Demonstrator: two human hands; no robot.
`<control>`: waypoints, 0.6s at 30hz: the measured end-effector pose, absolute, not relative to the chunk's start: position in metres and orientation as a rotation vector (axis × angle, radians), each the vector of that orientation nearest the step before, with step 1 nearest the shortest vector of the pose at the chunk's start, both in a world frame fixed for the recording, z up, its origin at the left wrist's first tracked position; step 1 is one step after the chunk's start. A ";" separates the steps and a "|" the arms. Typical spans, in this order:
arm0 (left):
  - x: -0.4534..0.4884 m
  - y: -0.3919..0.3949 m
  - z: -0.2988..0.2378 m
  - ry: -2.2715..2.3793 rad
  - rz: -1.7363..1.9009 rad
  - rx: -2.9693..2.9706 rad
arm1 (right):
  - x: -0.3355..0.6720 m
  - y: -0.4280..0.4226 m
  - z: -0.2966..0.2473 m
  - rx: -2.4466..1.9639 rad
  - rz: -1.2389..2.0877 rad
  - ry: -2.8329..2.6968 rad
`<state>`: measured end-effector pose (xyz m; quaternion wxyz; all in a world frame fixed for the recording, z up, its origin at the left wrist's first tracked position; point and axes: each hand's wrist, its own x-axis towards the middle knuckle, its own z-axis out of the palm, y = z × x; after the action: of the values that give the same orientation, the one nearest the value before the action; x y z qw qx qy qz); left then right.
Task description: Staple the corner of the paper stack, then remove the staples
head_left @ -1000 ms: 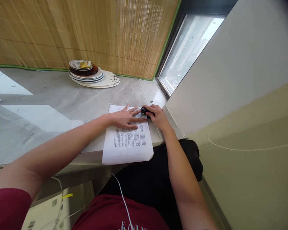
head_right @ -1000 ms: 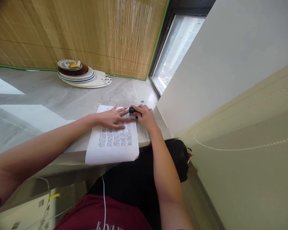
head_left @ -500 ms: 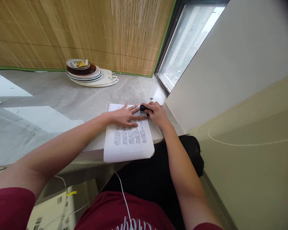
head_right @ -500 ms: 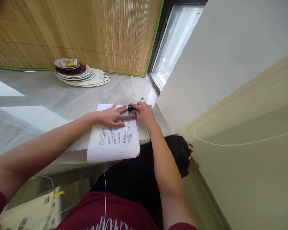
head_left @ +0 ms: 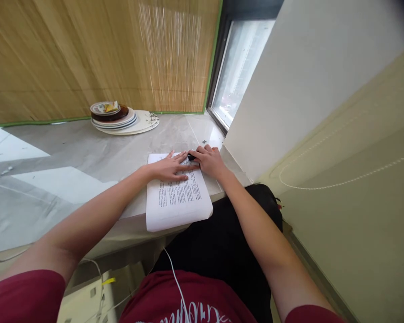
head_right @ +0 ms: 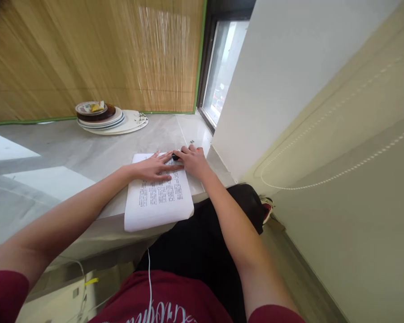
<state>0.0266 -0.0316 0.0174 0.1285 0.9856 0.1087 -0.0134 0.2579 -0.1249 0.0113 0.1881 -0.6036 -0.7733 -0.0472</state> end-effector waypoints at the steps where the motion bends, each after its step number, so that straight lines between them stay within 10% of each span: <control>1: 0.026 -0.032 0.019 0.320 -0.051 2.879 | 0.260 -0.127 0.011 -1.682 -0.122 -2.141; 9: 0.029 -0.030 0.023 0.394 -0.048 2.920 | 0.284 -0.135 0.008 -1.793 -0.174 -1.649; 18: 0.016 0.013 0.018 1.212 1.288 2.405 | 0.205 -0.146 0.023 -1.501 0.269 -1.614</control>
<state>0.0157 0.0130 0.0183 0.0778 0.8032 0.4047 0.4302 0.2052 -0.1464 0.0226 0.4443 -0.6056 -0.6512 0.1085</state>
